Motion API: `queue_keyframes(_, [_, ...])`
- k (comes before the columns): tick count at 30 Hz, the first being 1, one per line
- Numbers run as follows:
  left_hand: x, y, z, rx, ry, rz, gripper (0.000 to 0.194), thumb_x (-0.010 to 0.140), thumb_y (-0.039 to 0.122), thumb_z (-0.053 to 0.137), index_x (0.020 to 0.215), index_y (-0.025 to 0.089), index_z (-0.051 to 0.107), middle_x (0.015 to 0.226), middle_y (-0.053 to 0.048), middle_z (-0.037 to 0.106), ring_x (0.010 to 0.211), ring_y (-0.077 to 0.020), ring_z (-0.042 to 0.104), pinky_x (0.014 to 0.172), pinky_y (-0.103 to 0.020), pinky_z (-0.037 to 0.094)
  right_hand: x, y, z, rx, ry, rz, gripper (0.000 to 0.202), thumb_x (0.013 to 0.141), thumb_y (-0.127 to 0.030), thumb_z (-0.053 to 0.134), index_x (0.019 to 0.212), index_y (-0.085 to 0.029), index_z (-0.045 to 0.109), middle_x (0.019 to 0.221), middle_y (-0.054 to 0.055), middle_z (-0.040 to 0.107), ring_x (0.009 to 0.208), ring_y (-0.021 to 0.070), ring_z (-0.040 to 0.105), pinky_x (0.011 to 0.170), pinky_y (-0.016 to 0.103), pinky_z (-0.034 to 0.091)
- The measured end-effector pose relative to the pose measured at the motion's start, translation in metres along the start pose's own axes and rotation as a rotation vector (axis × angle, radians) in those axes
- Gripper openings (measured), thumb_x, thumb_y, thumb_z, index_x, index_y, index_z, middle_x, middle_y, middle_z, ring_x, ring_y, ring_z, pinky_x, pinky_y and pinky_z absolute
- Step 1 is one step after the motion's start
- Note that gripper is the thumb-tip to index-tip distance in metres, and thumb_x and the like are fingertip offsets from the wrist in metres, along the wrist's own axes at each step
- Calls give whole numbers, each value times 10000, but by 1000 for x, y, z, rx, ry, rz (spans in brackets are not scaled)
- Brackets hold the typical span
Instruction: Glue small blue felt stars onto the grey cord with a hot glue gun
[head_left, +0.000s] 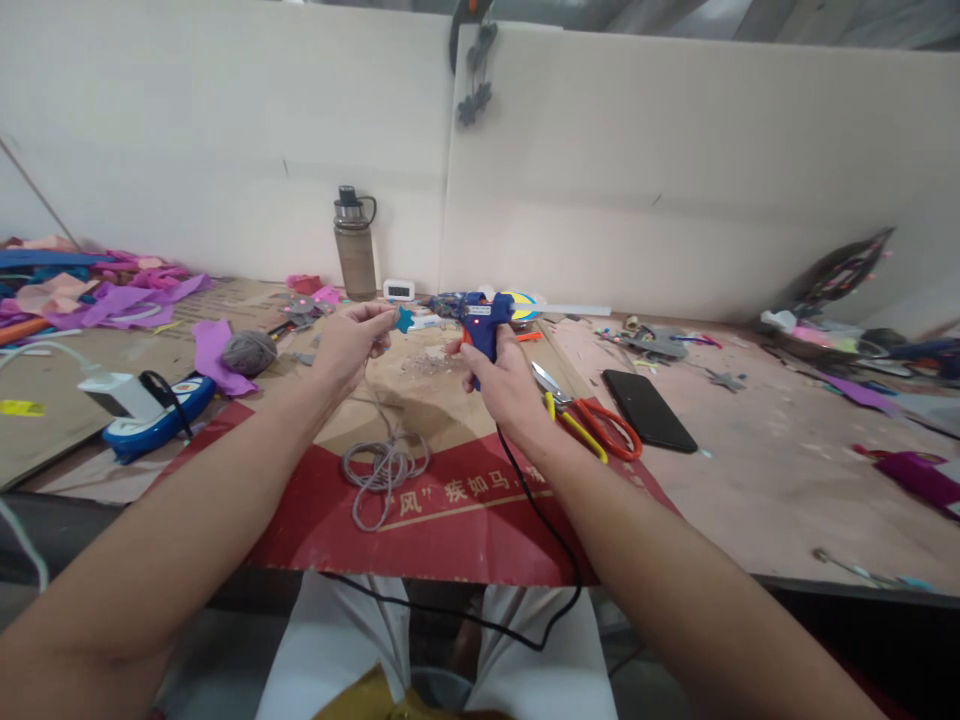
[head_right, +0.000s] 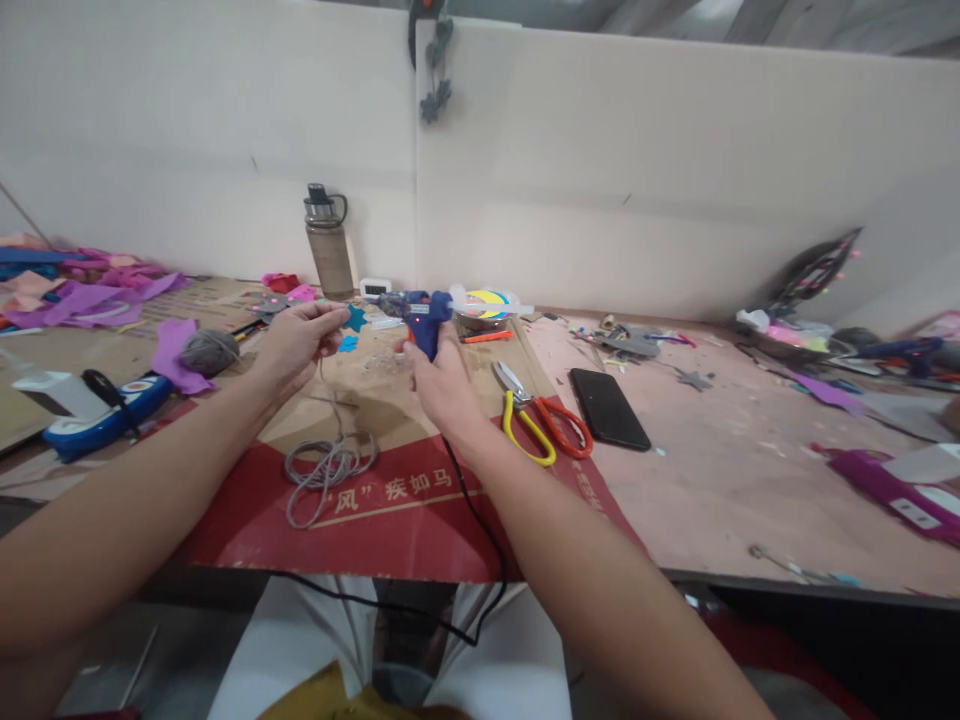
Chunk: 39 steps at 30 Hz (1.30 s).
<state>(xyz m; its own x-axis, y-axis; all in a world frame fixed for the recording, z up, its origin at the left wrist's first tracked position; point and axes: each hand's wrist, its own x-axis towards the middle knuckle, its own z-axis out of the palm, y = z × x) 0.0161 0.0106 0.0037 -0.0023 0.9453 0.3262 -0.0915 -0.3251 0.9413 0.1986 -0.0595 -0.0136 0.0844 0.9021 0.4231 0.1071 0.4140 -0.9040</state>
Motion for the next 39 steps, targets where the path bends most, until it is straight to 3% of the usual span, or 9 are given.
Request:
queue_keyframes(4, [0,-1,-2,304,66,225,100,681,266,714,697,175,675,576,12,597,497,-94,484,492,-244,371,16,14,-6,-7,34,226,169,790,-286,519,934,-208,475,906,43,675,502,94,498,540,277,468])
queue_keyframes(9, [-1,-1,-5,773,115,652,40,706,236,709,677,227,684,839,-19,705,895,-200,603,914,-398,407,33,37,-16,-633,-120,375,157,811,-282,499,852,-171,602,878,123,689,773,212,650,677,321,495])
queue_keyframes(13, [0,-3,-8,847,95,764,29,759,229,674,738,223,693,886,-27,694,922,-206,589,911,-403,407,28,31,-24,-1007,-49,231,225,785,-330,584,781,-110,633,1001,256,639,1054,359,576,889,446,416])
queue_keyframes(15, [-1,-3,-9,870,34,802,45,784,218,647,781,222,692,872,-32,686,919,-212,582,898,-400,414,24,20,-21,-1122,39,66,262,823,-361,540,797,-112,616,1023,248,618,1075,342,546,918,454,391])
queue_keyframes(18, [-6,0,-8,910,-63,845,64,789,208,635,797,234,693,866,-44,689,935,-233,571,946,-425,379,21,7,-2,-768,65,-62,182,834,-355,504,823,-178,544,934,112,617,948,227,557,858,375,419])
queue_keyframes(21, [-12,3,-5,894,-113,816,78,782,211,640,795,253,705,912,-55,701,977,-253,560,956,-417,365,22,2,29,-135,29,87,252,741,-394,601,847,-215,459,837,7,584,787,153,547,746,300,429])
queue_keyframes(25, [-15,3,0,824,86,715,53,763,243,677,787,254,722,845,-54,703,986,-276,545,960,-445,331,25,0,59,370,-4,280,313,669,-328,667,839,-220,428,786,-40,584,746,111,578,697,249,393])
queue_keyframes(29, [-14,2,2,732,167,571,59,758,276,682,780,239,723,855,-37,704,938,-238,578,944,-413,351,20,-2,60,481,-36,393,269,682,-298,658,815,-213,440,782,-25,621,738,106,609,673,244,387])
queue_keyframes(39, [-12,-1,8,386,-25,398,124,730,278,685,804,180,690,835,-32,703,798,-159,624,785,-286,456,18,4,63,674,-71,399,362,605,-158,673,876,-237,447,848,-49,573,798,99,566,741,261,417])
